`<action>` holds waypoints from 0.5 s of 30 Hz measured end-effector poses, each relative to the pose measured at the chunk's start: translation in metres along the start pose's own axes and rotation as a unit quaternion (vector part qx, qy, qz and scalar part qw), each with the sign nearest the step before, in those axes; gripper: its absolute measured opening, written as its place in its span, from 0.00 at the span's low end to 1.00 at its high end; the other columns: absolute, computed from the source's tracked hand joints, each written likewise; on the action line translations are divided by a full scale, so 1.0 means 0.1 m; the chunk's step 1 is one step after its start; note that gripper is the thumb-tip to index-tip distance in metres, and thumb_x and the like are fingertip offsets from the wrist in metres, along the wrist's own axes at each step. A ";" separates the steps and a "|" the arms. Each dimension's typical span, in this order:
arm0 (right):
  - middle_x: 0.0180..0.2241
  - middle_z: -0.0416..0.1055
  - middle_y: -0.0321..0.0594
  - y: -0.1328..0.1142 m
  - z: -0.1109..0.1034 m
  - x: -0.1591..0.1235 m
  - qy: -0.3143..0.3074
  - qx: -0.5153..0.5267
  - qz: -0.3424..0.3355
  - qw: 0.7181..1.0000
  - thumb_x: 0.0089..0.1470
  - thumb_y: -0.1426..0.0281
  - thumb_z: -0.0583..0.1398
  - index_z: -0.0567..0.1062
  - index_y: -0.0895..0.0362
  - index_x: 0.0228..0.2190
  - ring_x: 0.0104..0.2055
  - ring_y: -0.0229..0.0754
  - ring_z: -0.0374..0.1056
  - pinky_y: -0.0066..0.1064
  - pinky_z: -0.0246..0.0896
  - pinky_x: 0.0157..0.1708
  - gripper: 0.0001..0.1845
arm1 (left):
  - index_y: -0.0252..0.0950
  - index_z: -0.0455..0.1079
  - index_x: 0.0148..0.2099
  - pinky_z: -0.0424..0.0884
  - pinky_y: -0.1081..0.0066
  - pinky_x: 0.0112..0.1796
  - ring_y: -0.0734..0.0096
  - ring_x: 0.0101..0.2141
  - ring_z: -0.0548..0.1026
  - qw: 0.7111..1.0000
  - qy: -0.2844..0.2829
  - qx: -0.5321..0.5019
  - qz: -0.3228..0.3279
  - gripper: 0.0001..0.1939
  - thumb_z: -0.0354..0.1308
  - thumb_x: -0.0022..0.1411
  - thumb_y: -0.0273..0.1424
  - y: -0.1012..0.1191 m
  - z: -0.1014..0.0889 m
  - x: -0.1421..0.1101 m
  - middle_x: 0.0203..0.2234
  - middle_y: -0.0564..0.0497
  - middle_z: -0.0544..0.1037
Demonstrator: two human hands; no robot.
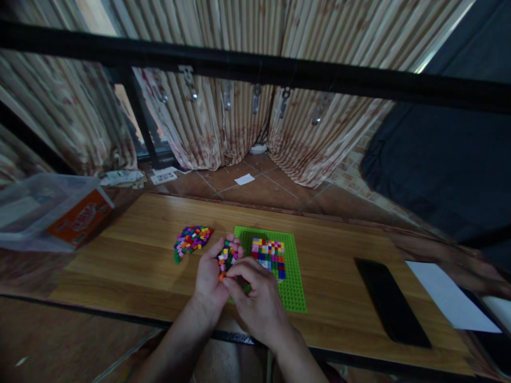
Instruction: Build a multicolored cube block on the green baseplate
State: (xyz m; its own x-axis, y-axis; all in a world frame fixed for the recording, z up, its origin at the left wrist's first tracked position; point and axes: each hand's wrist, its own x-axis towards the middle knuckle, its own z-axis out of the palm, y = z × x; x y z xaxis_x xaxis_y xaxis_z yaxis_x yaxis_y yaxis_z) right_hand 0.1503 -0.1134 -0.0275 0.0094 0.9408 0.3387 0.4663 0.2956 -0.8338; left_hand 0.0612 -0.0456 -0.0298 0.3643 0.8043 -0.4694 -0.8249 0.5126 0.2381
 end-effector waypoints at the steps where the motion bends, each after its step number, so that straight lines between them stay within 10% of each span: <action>1: 0.32 0.73 0.36 0.01 0.00 0.00 0.000 0.005 0.003 1.000 0.55 0.74 0.59 0.75 0.53 0.29 0.36 0.39 0.70 0.31 0.65 0.39 0.06 | 0.31 0.70 0.29 0.73 0.78 0.27 0.78 0.23 0.71 1.000 -0.002 -0.011 -0.004 0.11 0.51 0.63 0.28 0.00 0.00 0.00 0.22 0.50 0.71; 9: 0.36 0.76 0.37 0.07 -0.08 -0.03 -0.001 0.034 0.012 0.999 0.57 0.70 0.59 0.78 0.50 0.35 0.39 0.39 0.72 0.31 0.67 0.41 0.08 | 0.29 0.72 0.31 0.75 0.78 0.30 0.78 0.25 0.74 0.999 -0.003 -0.051 0.017 0.12 0.50 0.64 0.26 0.06 0.01 0.01 0.24 0.49 0.74; 15: 0.34 0.77 0.38 0.40 -0.51 -0.03 0.167 -0.015 0.071 0.983 0.53 0.65 0.62 0.80 0.50 0.32 0.38 0.42 0.72 0.34 0.67 0.39 0.06 | 0.28 0.71 0.31 0.75 0.78 0.28 0.77 0.25 0.73 0.999 0.028 -0.035 0.008 0.11 0.50 0.63 0.24 0.10 0.01 0.00 0.24 0.48 0.74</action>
State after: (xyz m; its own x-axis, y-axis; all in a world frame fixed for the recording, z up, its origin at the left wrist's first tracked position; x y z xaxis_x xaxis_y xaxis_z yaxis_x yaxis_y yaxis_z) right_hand 0.2140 -0.1123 -0.0400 0.3644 0.8639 0.3476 0.4645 0.1549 -0.8719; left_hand 0.0530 -0.0403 -0.0263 0.3272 0.7933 -0.5134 -0.8597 0.4754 0.1867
